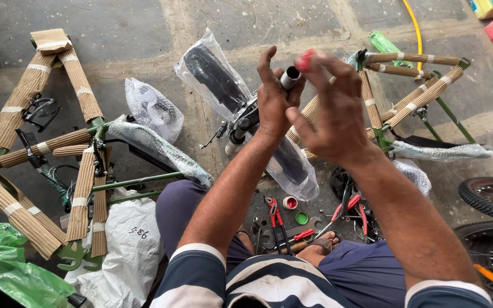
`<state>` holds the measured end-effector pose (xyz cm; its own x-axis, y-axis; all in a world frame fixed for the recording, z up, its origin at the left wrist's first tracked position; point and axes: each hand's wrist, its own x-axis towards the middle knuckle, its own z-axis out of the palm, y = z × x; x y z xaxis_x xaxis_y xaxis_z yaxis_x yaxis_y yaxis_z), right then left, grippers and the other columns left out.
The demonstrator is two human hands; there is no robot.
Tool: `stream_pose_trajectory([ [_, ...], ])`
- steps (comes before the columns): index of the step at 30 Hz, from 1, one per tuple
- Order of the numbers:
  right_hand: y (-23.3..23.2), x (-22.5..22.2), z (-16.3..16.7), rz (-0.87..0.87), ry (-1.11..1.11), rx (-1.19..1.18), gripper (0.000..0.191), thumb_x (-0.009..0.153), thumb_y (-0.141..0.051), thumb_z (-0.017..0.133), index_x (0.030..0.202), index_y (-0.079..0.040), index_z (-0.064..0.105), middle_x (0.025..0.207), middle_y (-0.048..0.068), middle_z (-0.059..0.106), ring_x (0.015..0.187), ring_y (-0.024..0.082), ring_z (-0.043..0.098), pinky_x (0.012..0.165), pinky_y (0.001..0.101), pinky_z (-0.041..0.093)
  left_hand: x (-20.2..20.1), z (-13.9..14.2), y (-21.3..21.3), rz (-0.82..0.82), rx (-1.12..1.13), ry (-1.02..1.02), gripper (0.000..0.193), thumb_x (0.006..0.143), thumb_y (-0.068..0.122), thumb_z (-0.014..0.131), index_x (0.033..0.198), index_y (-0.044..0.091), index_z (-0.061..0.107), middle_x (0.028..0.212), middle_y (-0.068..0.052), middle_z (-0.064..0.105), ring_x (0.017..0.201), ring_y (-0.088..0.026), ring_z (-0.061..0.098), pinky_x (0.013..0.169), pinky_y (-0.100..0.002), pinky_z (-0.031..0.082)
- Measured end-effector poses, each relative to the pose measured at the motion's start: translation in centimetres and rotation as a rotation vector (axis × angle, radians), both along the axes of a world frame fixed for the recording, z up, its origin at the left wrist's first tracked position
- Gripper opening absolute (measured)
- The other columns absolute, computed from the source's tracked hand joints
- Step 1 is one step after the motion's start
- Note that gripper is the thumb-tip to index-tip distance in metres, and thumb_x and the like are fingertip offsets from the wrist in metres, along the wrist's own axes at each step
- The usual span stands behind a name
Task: The person sits on the floor of a bicycle shop assembling a new bicycle whose frame is partly wrapped in corrugated cardboard. They tighten a bolt on the frame with a spanner, open a small grease container, and apply red grease by hand to the seat tube, head tube and other frame openings, then work grease onto pedal and crank parts.
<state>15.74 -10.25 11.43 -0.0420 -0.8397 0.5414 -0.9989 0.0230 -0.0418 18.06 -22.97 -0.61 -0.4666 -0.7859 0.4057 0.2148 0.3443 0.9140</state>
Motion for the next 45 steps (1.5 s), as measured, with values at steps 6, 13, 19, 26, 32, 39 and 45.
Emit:
stream_pose_trajectory([
  [6, 0.0, -0.8, -0.4, -0.009, 0.456, 0.083, 0.063, 0.102, -0.036, 0.072, 0.154, -0.012, 0.045, 0.136, 0.01, 0.066, 0.137, 0.029, 0.05, 0.122, 0.0539, 0.027, -0.1, -0.9, 0.2, -0.021, 0.007, 0.079, 0.069, 0.104, 0.015, 0.061, 0.157, 0.018, 0.017, 0.085, -0.003, 0.067, 0.069, -0.02, 0.071, 0.06, -0.037, 0.056],
  [13, 0.2, -2.3, 0.0, 0.036, 0.055, 0.007, 0.066, 0.1, -0.033, 0.068, 0.153, -0.006, 0.041, 0.138, 0.016, 0.068, 0.141, 0.032, 0.047, 0.125, 0.0477, 0.023, -0.4, -0.7, 1.2, 0.018, -0.075, 0.024, 0.081, 0.099, 0.019, 0.073, 0.155, 0.013, 0.015, 0.077, -0.004, 0.064, 0.067, -0.02, 0.071, 0.06, -0.038, 0.057],
  [19, 1.4, -1.7, -1.1, 0.066, -0.592, -0.097, 0.068, 0.105, -0.024, 0.063, 0.16, -0.006, 0.027, 0.132, 0.012, 0.071, 0.137, 0.025, 0.056, 0.129, 0.0448, 0.029, -0.8, 0.1, 1.4, 0.014, -0.115, 0.073, 0.083, 0.097, 0.016, 0.076, 0.154, 0.013, 0.016, 0.082, -0.005, 0.069, 0.072, -0.021, 0.073, 0.062, -0.038, 0.056],
  [26, 1.8, -1.6, -0.8, 0.197, -0.812, -0.091, 0.076, 0.105, -0.019, 0.059, 0.168, -0.007, 0.019, 0.154, 0.018, 0.051, 0.148, 0.028, 0.054, 0.135, 0.0511, 0.037, -1.4, 0.1, 1.3, -0.019, -0.09, 0.068, 0.083, 0.097, 0.02, 0.073, 0.154, 0.013, 0.015, 0.084, -0.005, 0.071, 0.076, -0.022, 0.076, 0.062, -0.037, 0.06],
  [32, 2.3, -1.5, -1.0, -0.081, 0.039, 0.045, 0.08, 0.092, -0.028, 0.069, 0.16, -0.015, 0.027, 0.154, 0.027, 0.05, 0.15, 0.035, 0.042, 0.127, 0.0531, 0.024, -1.2, 0.2, 1.5, -0.02, -0.115, 0.055, 0.08, 0.101, 0.025, 0.073, 0.156, 0.015, 0.015, 0.082, -0.006, 0.072, 0.073, -0.021, 0.075, 0.069, -0.038, 0.06],
  [39, 3.3, -3.5, -1.1, -0.002, 0.35, 0.077, 0.082, 0.101, -0.024, 0.07, 0.165, -0.019, 0.02, 0.15, 0.011, 0.045, 0.149, 0.032, 0.04, 0.125, 0.0563, 0.024, -0.7, -0.5, 2.3, -0.081, -0.115, 0.073, 0.076, 0.103, 0.019, 0.068, 0.158, 0.019, 0.015, 0.094, -0.011, 0.075, 0.08, -0.021, 0.078, 0.064, -0.036, 0.06],
  [45, 3.7, -4.2, -2.2, 0.089, 0.591, 0.122, 0.104, 0.105, -0.031, 0.073, 0.168, -0.027, -0.009, 0.17, 0.022, 0.025, 0.158, 0.03, 0.038, 0.13, 0.0539, 0.015, -1.1, -1.1, 1.6, -0.116, -0.162, 0.095, 0.081, 0.103, 0.015, 0.066, 0.158, 0.017, 0.006, 0.101, -0.007, 0.078, 0.078, -0.021, 0.079, 0.066, -0.034, 0.062],
])
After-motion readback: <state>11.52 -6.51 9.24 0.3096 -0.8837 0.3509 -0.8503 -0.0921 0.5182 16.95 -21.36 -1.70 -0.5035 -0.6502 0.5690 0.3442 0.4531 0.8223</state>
